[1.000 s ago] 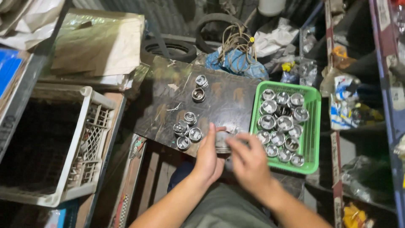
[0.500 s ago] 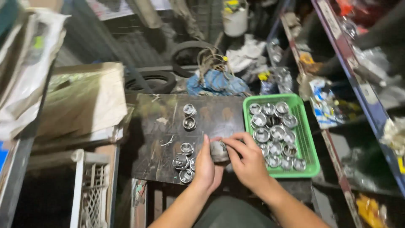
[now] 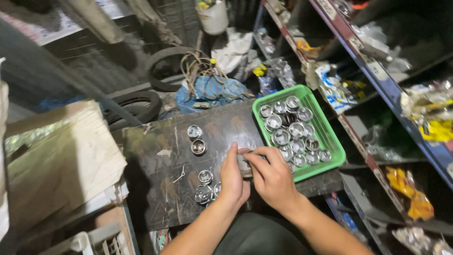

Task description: Cleaning and inspecting motorcycle engine pistons on a workbench.

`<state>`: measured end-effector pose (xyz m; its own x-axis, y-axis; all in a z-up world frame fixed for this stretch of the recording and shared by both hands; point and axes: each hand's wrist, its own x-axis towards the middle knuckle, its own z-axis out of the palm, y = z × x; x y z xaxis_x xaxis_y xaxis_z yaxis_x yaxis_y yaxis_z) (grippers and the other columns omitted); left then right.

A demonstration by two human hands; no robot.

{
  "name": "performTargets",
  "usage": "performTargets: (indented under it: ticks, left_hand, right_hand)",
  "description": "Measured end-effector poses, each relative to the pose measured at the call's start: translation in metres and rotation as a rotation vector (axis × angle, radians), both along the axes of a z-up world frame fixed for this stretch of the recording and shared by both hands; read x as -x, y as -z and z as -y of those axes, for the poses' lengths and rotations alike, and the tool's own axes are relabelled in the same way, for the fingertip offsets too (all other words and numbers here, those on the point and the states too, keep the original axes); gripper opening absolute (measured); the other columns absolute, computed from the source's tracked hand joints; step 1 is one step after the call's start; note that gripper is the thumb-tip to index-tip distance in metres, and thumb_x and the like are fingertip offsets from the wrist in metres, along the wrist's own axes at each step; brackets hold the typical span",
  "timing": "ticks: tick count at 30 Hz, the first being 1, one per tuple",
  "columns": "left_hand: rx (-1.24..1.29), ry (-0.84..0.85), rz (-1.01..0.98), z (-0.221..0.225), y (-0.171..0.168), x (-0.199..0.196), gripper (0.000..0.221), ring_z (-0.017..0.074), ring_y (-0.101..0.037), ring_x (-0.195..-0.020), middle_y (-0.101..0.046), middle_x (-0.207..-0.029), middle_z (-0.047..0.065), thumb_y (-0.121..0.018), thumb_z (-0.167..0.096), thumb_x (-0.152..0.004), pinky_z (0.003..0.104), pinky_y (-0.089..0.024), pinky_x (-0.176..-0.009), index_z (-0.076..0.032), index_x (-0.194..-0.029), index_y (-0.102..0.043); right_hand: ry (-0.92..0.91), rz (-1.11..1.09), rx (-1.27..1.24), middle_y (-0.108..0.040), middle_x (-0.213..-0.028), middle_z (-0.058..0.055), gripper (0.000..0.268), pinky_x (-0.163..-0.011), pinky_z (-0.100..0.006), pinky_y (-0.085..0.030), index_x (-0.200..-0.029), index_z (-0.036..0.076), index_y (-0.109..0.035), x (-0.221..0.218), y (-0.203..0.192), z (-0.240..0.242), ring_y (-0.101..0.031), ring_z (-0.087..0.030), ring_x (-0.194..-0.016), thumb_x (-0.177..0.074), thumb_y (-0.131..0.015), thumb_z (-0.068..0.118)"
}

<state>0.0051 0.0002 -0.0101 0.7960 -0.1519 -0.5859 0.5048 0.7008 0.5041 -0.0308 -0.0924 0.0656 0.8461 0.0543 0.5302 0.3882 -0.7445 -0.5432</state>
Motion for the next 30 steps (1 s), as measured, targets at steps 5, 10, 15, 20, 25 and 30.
performTargets:
  ticks: [5,10,15,20,25,30]
  left_hand:
    - [-0.006,0.036,-0.126,-0.004,-0.005,-0.012,0.042,0.0227,-0.059,-0.086,-0.066,-0.098,0.016,-0.055,-0.037,-0.101,0.034,-0.049,-0.08,0.004,-0.1,-0.068]
    - [-0.028,-0.015,-0.139,0.0,-0.005,0.0,0.038,0.022,-0.059,-0.085,-0.067,-0.096,0.016,-0.055,-0.032,-0.101,0.032,-0.047,-0.08,0.004,-0.102,-0.067]
    - [-0.04,-0.202,-0.185,0.015,-0.004,-0.002,0.036,0.024,-0.068,-0.063,-0.07,-0.075,0.016,-0.069,-0.033,-0.095,0.038,-0.059,-0.059,0.002,-0.084,-0.071]
    - [0.068,-0.204,-0.128,0.014,0.002,0.013,0.038,0.0217,-0.058,-0.081,-0.065,-0.094,0.015,-0.054,-0.036,-0.102,0.033,-0.049,-0.077,0.001,-0.098,-0.065]
    - [0.049,-0.289,-0.1,0.027,0.003,0.027,0.033,0.0199,-0.057,-0.086,-0.065,-0.097,0.013,-0.053,-0.033,-0.102,0.032,-0.047,-0.084,-0.001,-0.1,-0.064]
    - [0.056,-0.436,-0.092,0.039,0.001,0.043,0.026,0.0141,-0.056,-0.075,-0.062,-0.088,0.005,-0.058,-0.033,-0.102,0.028,-0.045,-0.068,-0.007,-0.099,-0.062]
  right_hand:
    - [0.018,-0.095,0.048,-0.065,-0.103,-0.012,0.022,-0.08,-0.035,-0.052,-0.103,0.0,-0.071,0.02,0.002,-0.011,-0.062,-0.028,-0.09,-0.082,-0.065,-0.003]
    - [-0.057,-0.137,0.048,-0.066,-0.103,-0.01,0.019,-0.079,-0.035,-0.053,-0.1,0.002,-0.071,0.021,0.009,0.002,-0.063,-0.027,-0.089,-0.082,-0.065,-0.002]
    - [-0.076,0.058,0.011,-0.067,-0.097,-0.009,0.013,-0.081,-0.041,-0.057,-0.102,0.009,-0.076,-0.007,0.026,0.02,-0.069,-0.031,-0.092,-0.096,-0.065,0.006]
    - [-0.27,-0.063,-0.015,-0.066,-0.104,-0.011,0.024,-0.08,-0.035,-0.053,-0.103,0.001,-0.071,0.024,0.012,0.027,-0.063,-0.028,-0.089,-0.08,-0.065,-0.003]
    - [-0.378,-0.053,-0.057,-0.065,-0.104,-0.01,0.025,-0.078,-0.035,-0.053,-0.105,0.002,-0.072,0.006,0.015,0.05,-0.064,-0.027,-0.088,-0.081,-0.066,-0.004]
    - [-0.444,-0.109,-0.168,-0.064,-0.102,-0.01,0.024,-0.073,-0.031,-0.052,-0.103,0.002,-0.074,-0.01,0.014,0.066,-0.062,-0.023,-0.083,-0.082,-0.066,-0.006]
